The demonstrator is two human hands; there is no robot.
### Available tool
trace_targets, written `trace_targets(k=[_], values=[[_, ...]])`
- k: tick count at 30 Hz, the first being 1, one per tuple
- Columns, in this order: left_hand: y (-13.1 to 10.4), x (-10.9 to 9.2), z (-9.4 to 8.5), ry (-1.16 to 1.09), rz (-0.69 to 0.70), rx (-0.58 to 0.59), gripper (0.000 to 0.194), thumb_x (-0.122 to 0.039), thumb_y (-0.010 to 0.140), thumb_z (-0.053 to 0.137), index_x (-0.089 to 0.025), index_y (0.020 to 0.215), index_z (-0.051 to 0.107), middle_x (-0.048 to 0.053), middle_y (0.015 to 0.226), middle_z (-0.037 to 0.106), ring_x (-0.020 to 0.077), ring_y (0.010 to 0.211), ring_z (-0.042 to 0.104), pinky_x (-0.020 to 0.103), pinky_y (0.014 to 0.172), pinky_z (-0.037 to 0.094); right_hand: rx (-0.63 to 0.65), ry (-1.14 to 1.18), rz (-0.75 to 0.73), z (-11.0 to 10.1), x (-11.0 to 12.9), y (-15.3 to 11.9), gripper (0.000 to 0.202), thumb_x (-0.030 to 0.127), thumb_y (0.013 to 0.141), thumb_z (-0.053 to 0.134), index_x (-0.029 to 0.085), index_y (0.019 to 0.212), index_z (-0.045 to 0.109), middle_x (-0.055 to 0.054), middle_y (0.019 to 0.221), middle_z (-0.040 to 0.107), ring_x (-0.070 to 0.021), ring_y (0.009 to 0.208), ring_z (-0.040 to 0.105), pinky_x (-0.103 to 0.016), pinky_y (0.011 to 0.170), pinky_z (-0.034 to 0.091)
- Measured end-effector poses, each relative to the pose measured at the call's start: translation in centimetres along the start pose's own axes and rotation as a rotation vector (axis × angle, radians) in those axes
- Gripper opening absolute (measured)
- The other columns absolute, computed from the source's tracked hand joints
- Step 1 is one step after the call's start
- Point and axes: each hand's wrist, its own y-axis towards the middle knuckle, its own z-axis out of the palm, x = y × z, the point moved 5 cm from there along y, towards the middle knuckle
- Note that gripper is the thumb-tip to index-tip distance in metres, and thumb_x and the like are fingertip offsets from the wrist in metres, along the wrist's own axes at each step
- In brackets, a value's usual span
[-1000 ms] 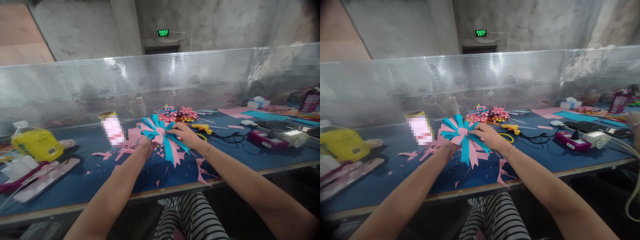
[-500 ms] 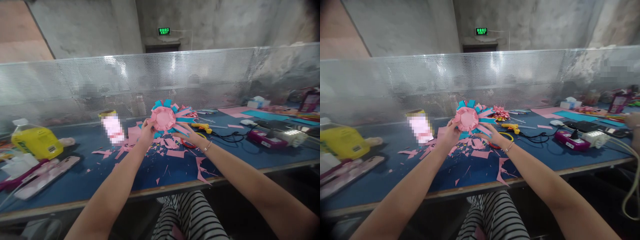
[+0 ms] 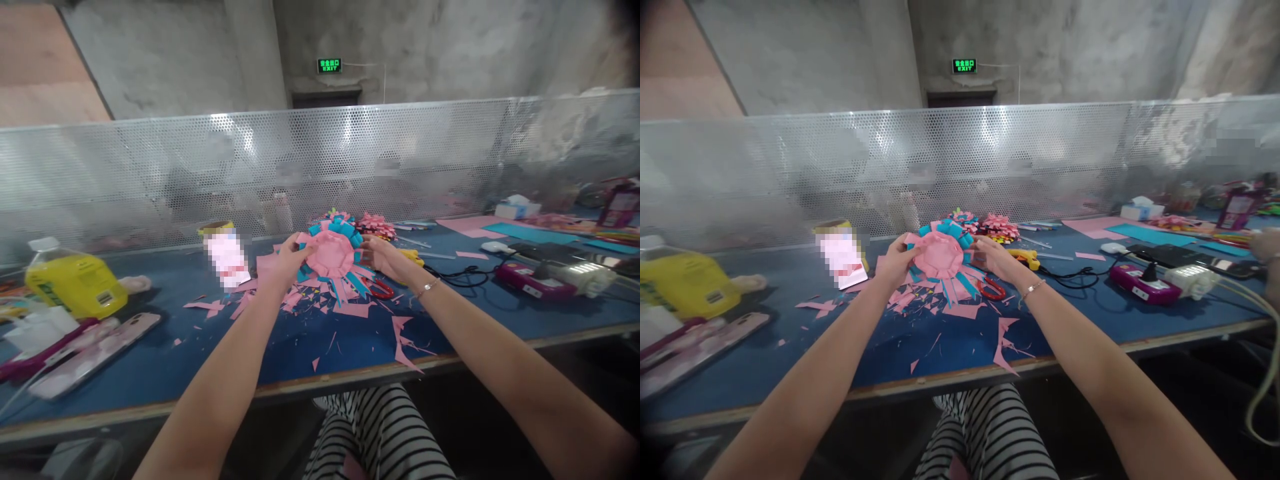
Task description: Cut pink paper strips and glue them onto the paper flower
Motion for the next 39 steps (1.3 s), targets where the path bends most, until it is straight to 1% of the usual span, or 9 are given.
trace_targets(k=[3, 6, 10, 15, 19, 25, 29, 33, 39], values=[[-0.3, -0.8, 0.2, 0.213, 0.104, -0.015, 0.018, -0.018, 0.057, 0.063, -0.018, 0.074, 0.056, -0.003, 0.067, 0.050, 0.0088, 0.060, 0.046, 0.020, 0.054, 0.038, 0.066, -0.024, -0.040, 1.4, 0.4, -0.3, 0.045, 0.032, 0.062, 0.066, 0.024, 0.102, 0.048, -0.003, 0.102, 0.058, -0.0142, 0.088, 0.057, -0.032, 0.080, 0.047], [-0.5, -1.4, 0.5, 0.357, 0.210, -0.013, 0.015, -0.019, 0.061, 0.058, -0.018, 0.076, 0.056, -0.002, 0.071, 0.051, 0.0096, 0.063, 0.046, 0.020, 0.057, 0.037, 0.073, -0.010, -0.038, 1.9, 0.3, -0.4, 0.045, 0.026, 0.058, 0.070, 0.023, 0.098, 0.048, 0.000, 0.092, 0.058, -0.0106, 0.078, 0.057, -0.027, 0.074, 0.047], [-0.5, -1.6, 0.8, 0.361, 0.274, -0.007, 0.021, -0.014, 0.061, 0.056, -0.019, 0.081, 0.054, -0.001, 0.077, 0.053, 0.0107, 0.069, 0.048, 0.022, 0.063, 0.039, 0.022, 0.012, -0.031, 1.5, 0.2, -0.4, 0.039, 0.025, 0.058, 0.070, 0.022, 0.089, 0.046, 0.005, 0.075, 0.054, -0.0071, 0.065, 0.055, -0.022, 0.062, 0.047], [-0.8, -2.0, 1.1, 0.378, 0.330, -0.015, 0.028, -0.014, 0.061, 0.059, -0.020, 0.087, 0.053, 0.002, 0.088, 0.053, 0.0143, 0.082, 0.049, 0.026, 0.074, 0.040, 0.077, 0.047, -0.036, 1.9, 0.3, -0.6, 0.039, 0.024, 0.058, 0.070, 0.022, 0.088, 0.046, 0.005, 0.081, 0.054, -0.0066, 0.067, 0.053, -0.022, 0.063, 0.046], [-1.0, -2.4, 1.2, 0.362, 0.382, -0.031, 0.050, -0.015, 0.053, 0.068, -0.022, 0.099, 0.049, 0.005, 0.103, 0.050, 0.0185, 0.098, 0.046, 0.029, 0.081, 0.039, 0.011, -0.001, -0.053, 1.6, 0.0, -0.3, 0.030, 0.024, 0.055, 0.072, 0.020, 0.073, 0.048, 0.005, 0.074, 0.054, -0.0069, 0.064, 0.052, -0.022, 0.063, 0.046], [-0.4, -1.1, 1.3, 0.187, 0.236, 0.093, 0.067, -0.021, 0.054, 0.071, -0.024, 0.113, 0.040, 0.008, 0.115, 0.043, 0.0168, 0.093, 0.050, 0.029, 0.077, 0.043, -0.126, -0.014, -0.079, 0.4, -0.1, 0.0, 0.027, 0.026, 0.054, 0.071, 0.021, 0.070, 0.050, 0.005, 0.066, 0.054, -0.0105, 0.063, 0.052, -0.025, 0.060, 0.047], [-0.1, 0.0, 0.9, 0.053, 0.103, 0.059, 0.052, -0.029, 0.062, 0.066, -0.023, 0.108, 0.044, 0.006, 0.111, 0.048, 0.0155, 0.091, 0.051, 0.029, 0.076, 0.044, -0.133, 0.036, -0.071, 0.8, 0.5, -0.2, 0.026, 0.024, 0.055, 0.070, 0.022, 0.073, 0.052, 0.004, 0.071, 0.058, -0.0112, 0.064, 0.054, -0.026, 0.061, 0.047], [0.0, 1.0, 1.0, -0.075, -0.044, 0.076, 0.041, -0.032, 0.064, 0.065, -0.021, 0.100, 0.048, 0.004, 0.090, 0.055, 0.0141, 0.073, 0.056, 0.029, 0.061, 0.047, -0.148, 0.076, -0.088, 1.0, 1.0, -0.3, 0.024, 0.024, 0.055, 0.070, 0.021, 0.073, 0.053, 0.004, 0.072, 0.060, -0.0117, 0.066, 0.056, -0.027, 0.063, 0.047], [-0.2, 0.8, 1.3, -0.119, -0.105, 0.099, 0.027, -0.025, 0.058, 0.069, -0.018, 0.080, 0.055, 0.002, 0.077, 0.056, 0.0107, 0.061, 0.054, 0.025, 0.054, 0.047, -0.237, 0.041, -0.026, 0.0, 0.1, 0.0, 0.023, 0.023, 0.054, 0.070, 0.020, 0.070, 0.054, 0.003, 0.067, 0.062, -0.0115, 0.062, 0.057, -0.025, 0.059, 0.045]])
